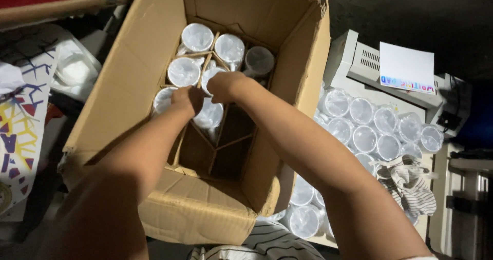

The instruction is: The person wipes the exterior and interior of white mugs with a cloth and places them into a cardboard box.

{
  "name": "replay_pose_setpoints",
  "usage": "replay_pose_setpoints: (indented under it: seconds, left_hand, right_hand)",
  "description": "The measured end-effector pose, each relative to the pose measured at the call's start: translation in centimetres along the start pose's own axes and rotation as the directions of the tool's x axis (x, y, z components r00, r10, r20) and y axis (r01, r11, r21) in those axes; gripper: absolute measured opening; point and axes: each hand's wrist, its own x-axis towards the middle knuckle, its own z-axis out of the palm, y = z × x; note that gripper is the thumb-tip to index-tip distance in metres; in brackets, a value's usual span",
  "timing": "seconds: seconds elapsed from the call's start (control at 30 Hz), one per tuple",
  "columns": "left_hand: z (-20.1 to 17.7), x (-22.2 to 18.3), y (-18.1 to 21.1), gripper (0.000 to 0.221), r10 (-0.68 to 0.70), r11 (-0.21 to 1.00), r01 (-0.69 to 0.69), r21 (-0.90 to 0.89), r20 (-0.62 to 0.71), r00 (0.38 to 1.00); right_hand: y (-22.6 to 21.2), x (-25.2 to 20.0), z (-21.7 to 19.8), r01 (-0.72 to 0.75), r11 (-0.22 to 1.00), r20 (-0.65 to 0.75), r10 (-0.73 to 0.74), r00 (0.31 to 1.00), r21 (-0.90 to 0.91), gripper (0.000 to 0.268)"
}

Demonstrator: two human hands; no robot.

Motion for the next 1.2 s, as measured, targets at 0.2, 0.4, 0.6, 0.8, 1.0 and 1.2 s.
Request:
replay_pose_setpoints:
  seconds: [0.2, 0.4, 0.6, 0.8, 1.0, 1.2]
  left_hand:
    - [-4.7, -1.6, 1.2, 0.033, -0.048, 0.999, 0.049, -0.009, 0.112, 0.993]
    - [-9.2, -1.3, 3.2, 0.036, 0.089, 0.978, -0.115, 0.173, 0.150, 0.985]
    - [-10.5, 4.3, -2.8, 0.036, 0.177, 0.981, -0.176, 0.077, -0.006, 0.984]
    - [-24.4, -5.0, 6.4, 0.036, 0.120, 0.984, -0.138, -0.110, -0.153, 0.981]
    - [-30.8, -16.5, 21.0, 0.031, 0.431, 0.838, -0.506, -0.207, -0.319, 0.844]
    - [-24.4, -23.4, 27.3, 0.055, 0.794, 0.603, -0.797, -0.035, -0.069, 0.604]
  right_hand:
    - [0.3, 0.1, -0.3, 0.041, 0.999, -0.054, -0.041, 0.998, 0.009, 0.029]
    - [-0.4, 0.0, -1.8, 0.010, 0.999, -0.089, -0.007, 0.996, 0.031, 0.032]
    - [0.9, 3.5, -1.4, -0.164, 0.984, -0.428, 0.179, 0.886, 0.071, 0.028]
    - [-1.2, -8.1, -5.4, 0.138, 0.966, -0.969, 0.198, 0.149, 0.218, 0.034]
    - [7.2, -21.7, 7.6, 0.281, 0.933, -0.974, 0.215, 0.070, 0.226, 0.030]
    - [17.1, -40.1, 28.4, -0.204, 0.816, -0.806, 0.572, 0.149, 0.541, 0.043]
